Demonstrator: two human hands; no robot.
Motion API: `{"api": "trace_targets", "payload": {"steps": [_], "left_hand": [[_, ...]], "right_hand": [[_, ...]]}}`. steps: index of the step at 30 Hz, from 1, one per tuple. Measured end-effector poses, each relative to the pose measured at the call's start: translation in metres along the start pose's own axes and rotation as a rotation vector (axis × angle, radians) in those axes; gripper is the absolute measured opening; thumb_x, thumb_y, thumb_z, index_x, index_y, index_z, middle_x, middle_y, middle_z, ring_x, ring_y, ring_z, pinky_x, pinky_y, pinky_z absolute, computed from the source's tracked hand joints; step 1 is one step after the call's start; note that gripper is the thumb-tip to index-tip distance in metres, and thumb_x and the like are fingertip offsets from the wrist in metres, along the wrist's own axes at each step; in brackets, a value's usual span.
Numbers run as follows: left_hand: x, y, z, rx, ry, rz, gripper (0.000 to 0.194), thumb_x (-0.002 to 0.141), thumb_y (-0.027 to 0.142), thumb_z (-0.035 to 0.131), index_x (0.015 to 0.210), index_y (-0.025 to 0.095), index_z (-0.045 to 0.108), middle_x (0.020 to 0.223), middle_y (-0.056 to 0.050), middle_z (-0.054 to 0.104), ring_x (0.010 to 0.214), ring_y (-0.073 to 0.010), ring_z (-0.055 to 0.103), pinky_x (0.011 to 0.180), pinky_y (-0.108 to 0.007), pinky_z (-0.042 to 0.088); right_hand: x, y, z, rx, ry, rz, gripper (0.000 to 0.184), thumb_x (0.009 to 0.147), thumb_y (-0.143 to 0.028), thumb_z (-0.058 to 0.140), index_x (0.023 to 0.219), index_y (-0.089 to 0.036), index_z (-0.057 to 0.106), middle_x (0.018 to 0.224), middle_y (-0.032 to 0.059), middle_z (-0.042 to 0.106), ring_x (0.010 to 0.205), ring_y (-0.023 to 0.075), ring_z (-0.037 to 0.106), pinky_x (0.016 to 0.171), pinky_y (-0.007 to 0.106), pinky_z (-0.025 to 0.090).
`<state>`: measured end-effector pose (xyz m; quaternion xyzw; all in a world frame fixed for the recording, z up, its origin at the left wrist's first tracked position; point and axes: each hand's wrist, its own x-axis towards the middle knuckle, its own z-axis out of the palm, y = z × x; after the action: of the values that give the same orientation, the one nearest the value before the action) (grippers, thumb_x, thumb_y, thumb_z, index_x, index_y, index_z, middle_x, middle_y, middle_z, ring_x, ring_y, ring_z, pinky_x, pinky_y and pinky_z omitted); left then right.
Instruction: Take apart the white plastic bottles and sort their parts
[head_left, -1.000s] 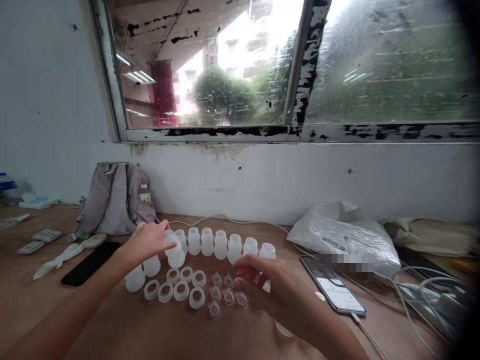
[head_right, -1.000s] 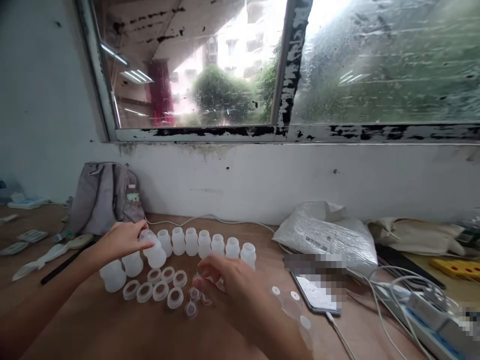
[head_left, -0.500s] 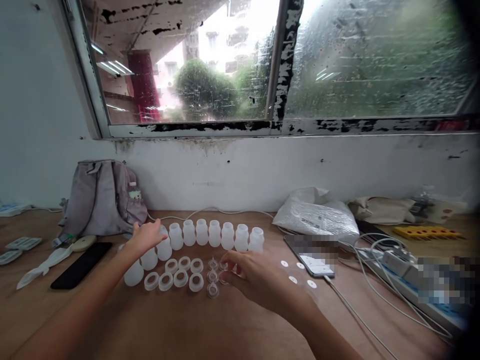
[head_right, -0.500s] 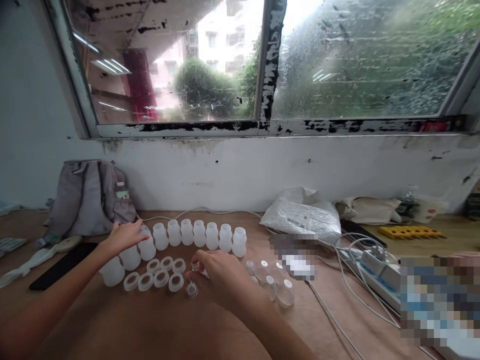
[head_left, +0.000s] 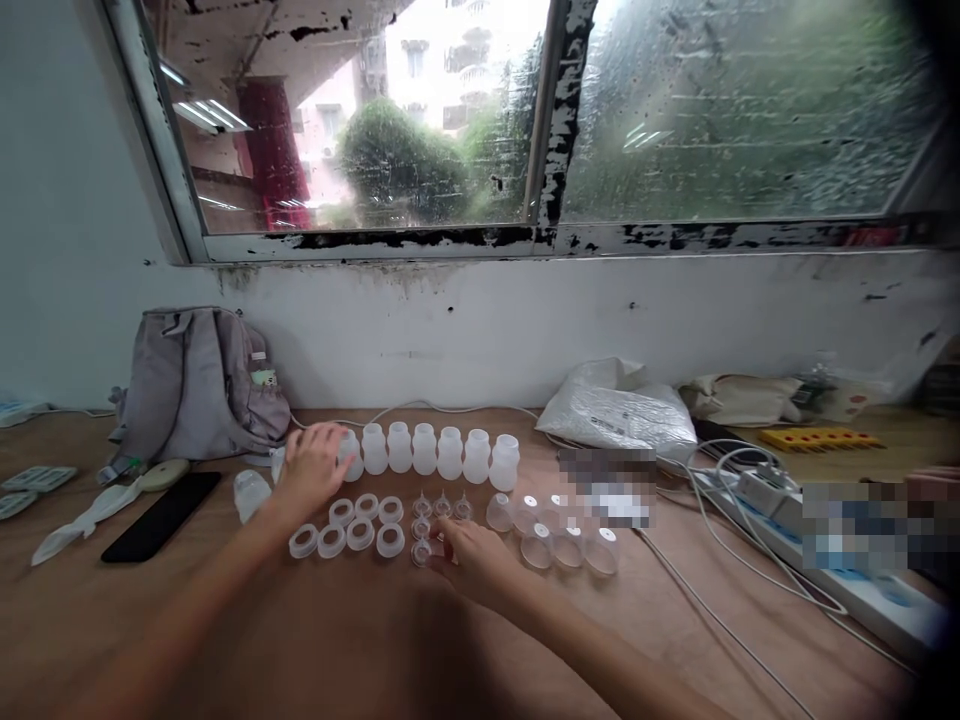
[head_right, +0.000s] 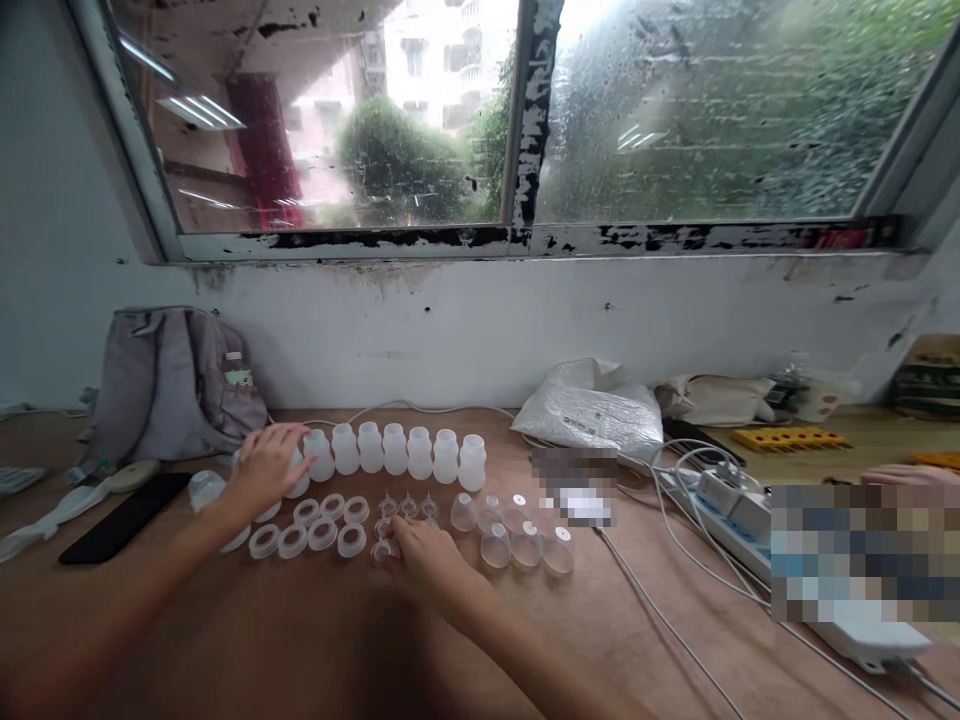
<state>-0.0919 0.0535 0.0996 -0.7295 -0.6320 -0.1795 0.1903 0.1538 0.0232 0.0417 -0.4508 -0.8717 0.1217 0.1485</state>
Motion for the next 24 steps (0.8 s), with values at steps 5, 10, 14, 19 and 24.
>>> {"api": "trace_targets", "payload": {"steps": [5, 10, 14, 19, 24], "left_hand": [[-0.061, 0.037, 0.034, -0.263, -0.091, 0.290, 0.021, 0.079, 0.035, 0.044, 0.088, 0.020, 0.055, 0.103, -0.007, 0.055, 0.100, -0.0235, 0.047, 0.087, -0.040, 0.035], [-0.082, 0.046, 0.062, -0.291, -0.040, 0.284, 0.014, 0.078, 0.031, 0.047, 0.083, 0.021, 0.056, 0.106, -0.007, 0.054, 0.104, -0.0253, 0.045, 0.089, -0.044, 0.035], [-0.073, 0.050, 0.058, -0.394, -0.018, 0.257, 0.012, 0.079, 0.027, 0.045, 0.082, 0.020, 0.054, 0.102, -0.007, 0.055, 0.100, -0.0234, 0.048, 0.086, -0.039, 0.039], [-0.065, 0.064, 0.043, -0.612, 0.042, 0.135, 0.012, 0.080, 0.030, 0.043, 0.083, 0.020, 0.049, 0.084, -0.003, 0.057, 0.082, -0.0178, 0.054, 0.074, -0.032, 0.044], [-0.067, 0.076, 0.042, -0.843, 0.016, 0.159, 0.018, 0.078, 0.028, 0.047, 0.094, 0.020, 0.045, 0.089, -0.003, 0.056, 0.079, -0.0147, 0.054, 0.073, -0.029, 0.045]], "right_hand": [[-0.009, 0.014, 0.041, 0.038, 0.173, -0.120, 0.022, 0.079, -0.025, 0.049, 0.101, -0.020, 0.049, 0.097, 0.0067, 0.055, 0.087, 0.0195, 0.053, 0.074, 0.028, 0.041], [-0.003, 0.016, 0.055, 0.055, 0.239, -0.099, 0.020, 0.079, -0.024, 0.050, 0.098, -0.018, 0.050, 0.091, 0.0065, 0.055, 0.085, 0.0196, 0.051, 0.076, 0.030, 0.041], [0.004, 0.014, 0.056, 0.074, 0.249, -0.066, 0.018, 0.078, -0.021, 0.051, 0.096, -0.018, 0.049, 0.091, 0.0062, 0.055, 0.082, 0.0189, 0.052, 0.073, 0.030, 0.042], [-0.007, 0.011, 0.048, 0.131, 0.240, -0.177, 0.016, 0.077, -0.014, 0.048, 0.092, -0.018, 0.048, 0.092, 0.0067, 0.055, 0.087, 0.0198, 0.050, 0.077, 0.032, 0.040], [-0.023, 0.017, 0.041, 0.223, 0.198, -0.278, 0.028, 0.070, -0.006, 0.046, 0.095, -0.019, 0.048, 0.093, 0.0052, 0.056, 0.089, 0.0199, 0.048, 0.079, 0.033, 0.038]]}}
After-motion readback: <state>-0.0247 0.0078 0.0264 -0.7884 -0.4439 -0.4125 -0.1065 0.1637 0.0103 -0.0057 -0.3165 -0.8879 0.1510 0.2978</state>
